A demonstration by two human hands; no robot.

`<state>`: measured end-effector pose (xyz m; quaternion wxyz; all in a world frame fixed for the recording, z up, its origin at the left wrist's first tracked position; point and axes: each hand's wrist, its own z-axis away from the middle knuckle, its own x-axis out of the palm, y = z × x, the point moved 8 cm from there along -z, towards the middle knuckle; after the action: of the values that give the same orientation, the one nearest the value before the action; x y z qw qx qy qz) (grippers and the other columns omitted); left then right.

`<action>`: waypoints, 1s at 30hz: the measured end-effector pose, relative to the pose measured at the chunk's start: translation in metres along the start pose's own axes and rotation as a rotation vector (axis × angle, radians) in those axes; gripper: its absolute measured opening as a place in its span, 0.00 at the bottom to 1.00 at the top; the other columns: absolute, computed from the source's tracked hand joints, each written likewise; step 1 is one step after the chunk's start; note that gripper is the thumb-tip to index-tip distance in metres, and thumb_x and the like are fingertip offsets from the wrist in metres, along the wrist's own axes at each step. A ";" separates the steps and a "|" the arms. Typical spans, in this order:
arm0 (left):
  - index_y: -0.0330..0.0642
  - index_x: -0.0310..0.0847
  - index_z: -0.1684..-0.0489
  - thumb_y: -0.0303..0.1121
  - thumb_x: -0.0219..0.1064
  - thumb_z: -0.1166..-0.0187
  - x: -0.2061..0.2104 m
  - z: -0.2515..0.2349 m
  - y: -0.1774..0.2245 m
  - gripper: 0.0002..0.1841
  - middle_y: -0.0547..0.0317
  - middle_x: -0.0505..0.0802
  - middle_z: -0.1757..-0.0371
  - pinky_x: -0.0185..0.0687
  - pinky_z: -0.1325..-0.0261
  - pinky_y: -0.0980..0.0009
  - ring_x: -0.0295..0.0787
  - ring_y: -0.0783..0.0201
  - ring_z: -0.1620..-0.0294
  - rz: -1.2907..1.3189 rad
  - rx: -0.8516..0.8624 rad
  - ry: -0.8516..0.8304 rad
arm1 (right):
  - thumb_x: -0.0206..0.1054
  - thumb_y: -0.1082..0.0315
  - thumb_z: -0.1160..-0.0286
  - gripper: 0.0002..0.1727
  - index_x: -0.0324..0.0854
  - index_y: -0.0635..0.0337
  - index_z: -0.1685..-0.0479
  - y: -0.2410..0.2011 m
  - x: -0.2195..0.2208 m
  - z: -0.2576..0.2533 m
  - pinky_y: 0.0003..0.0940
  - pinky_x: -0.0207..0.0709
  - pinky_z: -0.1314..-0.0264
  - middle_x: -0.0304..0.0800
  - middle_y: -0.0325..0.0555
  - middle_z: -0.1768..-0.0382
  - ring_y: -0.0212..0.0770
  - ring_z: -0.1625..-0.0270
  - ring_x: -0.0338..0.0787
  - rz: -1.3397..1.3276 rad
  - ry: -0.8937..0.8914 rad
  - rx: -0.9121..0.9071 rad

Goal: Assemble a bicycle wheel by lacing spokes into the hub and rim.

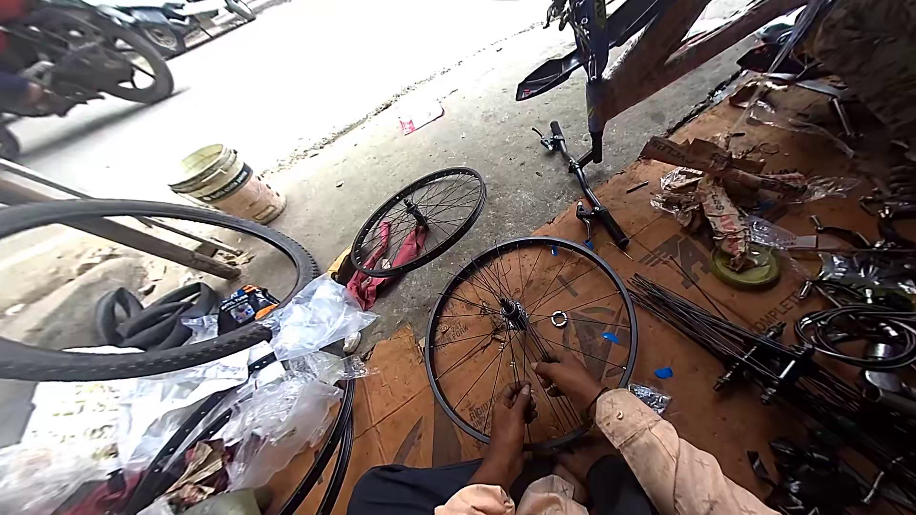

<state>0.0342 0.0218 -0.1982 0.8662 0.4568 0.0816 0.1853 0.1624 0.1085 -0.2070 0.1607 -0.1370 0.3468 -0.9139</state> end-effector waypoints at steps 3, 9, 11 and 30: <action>0.34 0.59 0.20 0.24 0.61 0.17 -0.032 0.000 0.024 0.26 0.49 0.89 0.50 0.87 0.61 0.64 0.88 0.60 0.64 -0.266 0.175 0.054 | 0.62 0.63 0.13 0.14 0.75 0.61 0.38 0.006 -0.004 0.013 0.31 0.84 0.67 0.84 0.46 0.66 0.37 0.71 0.87 -0.102 -0.056 -0.002; 0.50 0.91 0.42 0.25 0.52 0.17 -0.082 -0.029 0.090 0.19 0.54 0.91 0.40 0.85 0.40 0.48 0.90 0.53 0.45 -1.297 0.326 -0.025 | 0.60 0.54 0.12 0.20 0.81 0.58 0.36 0.016 -0.036 0.029 0.39 0.80 0.59 0.86 0.47 0.61 0.40 0.66 0.85 0.343 0.056 -0.164; 0.53 0.89 0.36 0.31 0.56 0.14 -0.093 -0.041 0.103 0.17 0.54 0.88 0.30 0.77 0.30 0.41 0.85 0.48 0.30 -1.506 0.315 0.110 | 0.58 0.52 0.13 0.20 0.85 0.54 0.38 0.004 -0.048 0.037 0.51 0.81 0.43 0.90 0.49 0.54 0.47 0.51 0.90 0.658 0.166 -0.160; 0.54 0.70 0.14 0.32 0.53 0.17 -0.032 -0.007 0.013 0.28 0.63 0.92 0.34 0.70 0.20 0.50 0.88 0.59 0.34 -1.467 0.232 -0.113 | 0.50 0.48 0.10 0.26 0.83 0.60 0.37 0.006 -0.037 0.049 0.58 0.75 0.29 0.86 0.58 0.38 0.57 0.32 0.85 1.063 0.157 -0.089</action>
<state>-0.0012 0.0212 -0.1923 0.7165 0.3826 0.3401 -0.4739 0.2151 0.0895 -0.1806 0.5687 0.1195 0.4177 -0.6984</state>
